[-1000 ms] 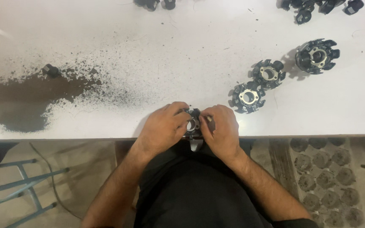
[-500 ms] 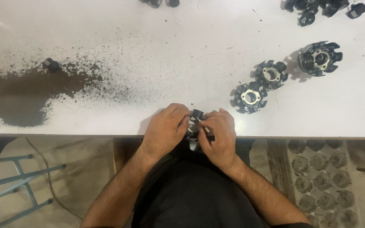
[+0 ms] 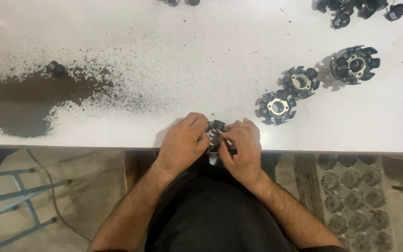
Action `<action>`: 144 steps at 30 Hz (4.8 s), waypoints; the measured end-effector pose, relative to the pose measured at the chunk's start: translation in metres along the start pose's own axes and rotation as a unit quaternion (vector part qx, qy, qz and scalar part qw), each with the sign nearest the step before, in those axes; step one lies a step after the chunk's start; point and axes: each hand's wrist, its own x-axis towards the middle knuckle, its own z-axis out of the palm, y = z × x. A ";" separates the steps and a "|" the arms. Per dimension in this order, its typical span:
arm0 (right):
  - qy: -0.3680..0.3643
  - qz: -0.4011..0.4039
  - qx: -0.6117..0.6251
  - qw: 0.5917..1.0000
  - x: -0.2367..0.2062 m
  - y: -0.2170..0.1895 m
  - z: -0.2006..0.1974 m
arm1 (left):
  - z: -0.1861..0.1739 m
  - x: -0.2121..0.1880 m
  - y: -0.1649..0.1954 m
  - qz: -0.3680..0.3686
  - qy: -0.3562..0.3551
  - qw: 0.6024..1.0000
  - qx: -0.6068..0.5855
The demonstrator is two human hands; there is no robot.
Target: The person sits at a workbench assembling small black plastic impeller-like parts, fitting each component onto a hub by hand and using a small stick-like tool to press or adjust pieces. Finished assemblies are set on the table, and the person reaches for the next unassembled part to repeat the process.
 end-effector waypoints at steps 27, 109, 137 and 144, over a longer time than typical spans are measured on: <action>0.181 0.048 -0.057 0.981 -0.007 0.066 -0.077 | -0.007 0.007 0.026 0.026 -0.010 0.989 0.144; 0.513 0.294 0.162 0.790 -0.026 0.181 -0.185 | 0.195 0.312 0.182 0.219 -0.441 0.852 0.177; 0.151 0.252 0.049 0.955 0.006 0.101 -0.088 | -0.175 -0.052 -0.139 -0.275 0.173 0.927 0.188; 0.017 0.256 -0.035 0.966 0.017 0.067 -0.046 | -0.063 0.013 -0.089 -0.073 -0.229 0.938 0.249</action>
